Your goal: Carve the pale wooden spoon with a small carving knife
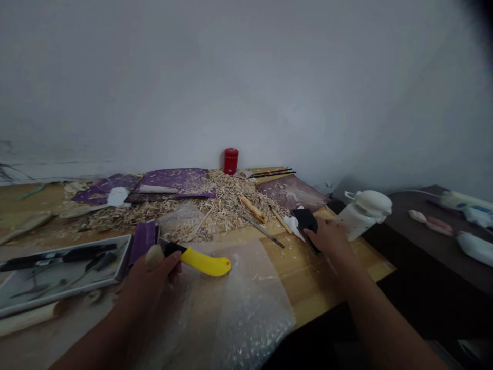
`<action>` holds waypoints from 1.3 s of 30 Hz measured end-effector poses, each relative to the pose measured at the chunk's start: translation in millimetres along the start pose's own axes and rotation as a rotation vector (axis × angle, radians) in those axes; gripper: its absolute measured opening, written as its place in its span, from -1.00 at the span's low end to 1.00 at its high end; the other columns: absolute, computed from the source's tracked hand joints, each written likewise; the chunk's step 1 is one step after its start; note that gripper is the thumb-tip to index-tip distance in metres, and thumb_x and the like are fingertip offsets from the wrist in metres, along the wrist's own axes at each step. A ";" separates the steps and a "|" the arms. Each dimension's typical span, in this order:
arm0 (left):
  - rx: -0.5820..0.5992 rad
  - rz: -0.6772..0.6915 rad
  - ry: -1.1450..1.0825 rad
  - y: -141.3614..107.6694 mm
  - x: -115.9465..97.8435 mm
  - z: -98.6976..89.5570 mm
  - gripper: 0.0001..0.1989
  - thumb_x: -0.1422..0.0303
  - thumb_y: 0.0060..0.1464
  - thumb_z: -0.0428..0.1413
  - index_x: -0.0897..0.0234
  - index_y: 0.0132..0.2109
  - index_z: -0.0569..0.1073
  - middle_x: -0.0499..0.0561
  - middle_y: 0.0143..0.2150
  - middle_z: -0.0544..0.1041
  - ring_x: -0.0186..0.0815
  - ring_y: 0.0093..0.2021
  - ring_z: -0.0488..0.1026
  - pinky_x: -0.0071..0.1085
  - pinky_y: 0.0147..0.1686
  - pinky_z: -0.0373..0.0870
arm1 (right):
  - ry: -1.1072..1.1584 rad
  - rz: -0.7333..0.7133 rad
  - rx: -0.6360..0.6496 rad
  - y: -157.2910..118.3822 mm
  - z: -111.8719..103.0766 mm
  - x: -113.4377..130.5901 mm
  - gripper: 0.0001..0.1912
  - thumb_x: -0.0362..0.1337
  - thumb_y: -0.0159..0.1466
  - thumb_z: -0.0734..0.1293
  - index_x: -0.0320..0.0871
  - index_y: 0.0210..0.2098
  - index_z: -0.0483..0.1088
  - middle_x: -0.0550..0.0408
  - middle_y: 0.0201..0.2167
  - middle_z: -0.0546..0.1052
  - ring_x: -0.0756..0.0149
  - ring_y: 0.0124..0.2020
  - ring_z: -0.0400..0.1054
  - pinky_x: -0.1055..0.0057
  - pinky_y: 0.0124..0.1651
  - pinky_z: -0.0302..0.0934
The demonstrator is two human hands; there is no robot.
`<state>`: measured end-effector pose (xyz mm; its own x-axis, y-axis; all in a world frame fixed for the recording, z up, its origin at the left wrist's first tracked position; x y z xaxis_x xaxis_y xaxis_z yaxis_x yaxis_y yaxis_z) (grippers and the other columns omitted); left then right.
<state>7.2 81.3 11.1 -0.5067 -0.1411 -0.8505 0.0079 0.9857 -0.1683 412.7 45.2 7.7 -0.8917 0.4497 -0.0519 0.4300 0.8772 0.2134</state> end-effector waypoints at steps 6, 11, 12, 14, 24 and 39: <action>0.012 0.003 -0.049 -0.6 1.1 1.1 -0.67 0.15 -0.08 -0.02 0.29 -0.62 0.29 -0.13 -0.76 0.28 -0.40 -0.68 0.18 -0.49 -0.61 0.07 | -0.048 0.066 0.033 -0.7 29.7 -14.1 -0.36 0.06 0.07 0.15 -0.28 -0.01 0.16 -0.21 -0.27 0.38 0.02 -0.22 0.28 0.24 -0.22 0.04; 0.051 0.045 0.018 -1.2 -1.1 0.6 -0.67 0.17 -0.07 -0.01 0.29 -0.64 0.28 -0.14 -0.76 0.27 -0.42 -0.69 0.16 -0.50 -0.60 0.05 | -0.054 0.089 0.018 4.3 31.4 -11.7 -0.32 0.12 0.05 0.13 -0.30 -0.04 0.18 -0.20 -0.29 0.38 0.03 -0.24 0.28 0.26 -0.25 0.05; 0.047 0.045 0.015 -1.8 -2.1 0.2 -0.67 0.17 -0.08 -0.01 0.29 -0.64 0.28 -0.14 -0.76 0.27 -0.42 -0.68 0.16 -0.50 -0.60 0.05 | -0.055 0.092 0.011 4.5 31.5 -12.1 -0.33 0.11 0.05 0.13 -0.31 -0.05 0.18 -0.21 -0.29 0.38 0.03 -0.24 0.28 0.25 -0.24 0.04; 0.037 0.036 -0.006 -2.7 -3.2 -0.5 -0.67 0.17 -0.08 -0.01 0.29 -0.64 0.28 -0.13 -0.76 0.27 -0.41 -0.69 0.16 -0.49 -0.61 0.04 | -0.054 0.095 0.000 4.0 31.8 -13.0 -0.33 0.10 0.06 0.13 -0.32 -0.05 0.18 -0.24 -0.28 0.37 0.02 -0.22 0.26 0.24 -0.21 0.03; 0.090 0.081 -0.003 2.8 6.7 2.3 -0.65 0.11 -0.07 -0.03 0.29 -0.59 0.30 -0.10 -0.70 0.32 -0.36 -0.62 0.27 -0.46 -0.54 0.15 | 0.162 -0.106 -0.180 -14.7 -13.2 37.6 -0.42 -0.05 0.13 0.15 -0.28 0.05 0.09 -0.28 0.00 0.20 -0.04 0.01 0.05 0.09 -0.05 -0.06; -0.002 0.059 0.072 4.5 14.7 -4.8 -0.63 0.10 -0.07 -0.04 0.28 -0.60 0.33 -0.08 -0.64 0.41 -0.33 -0.57 0.36 -0.46 -0.50 0.24 | 0.502 -1.000 0.225 -88.8 -44.5 284.2 -0.45 -0.05 0.07 0.17 -0.06 0.03 0.05 0.06 -0.32 0.46 0.19 -0.36 0.35 0.36 -0.43 0.18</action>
<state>-4.4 84.1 0.2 -0.5661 -0.0761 -0.8208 0.0380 0.9923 -0.1182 114.8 87.7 17.4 -0.7832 -0.5409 0.3068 -0.5339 0.8378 0.1140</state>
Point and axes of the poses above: each hand's wrist, its own y-axis towards the middle knuckle, its own z-axis out of the palm, x = y × z, the point moved 6 cm from there along y, towards the middle knuckle
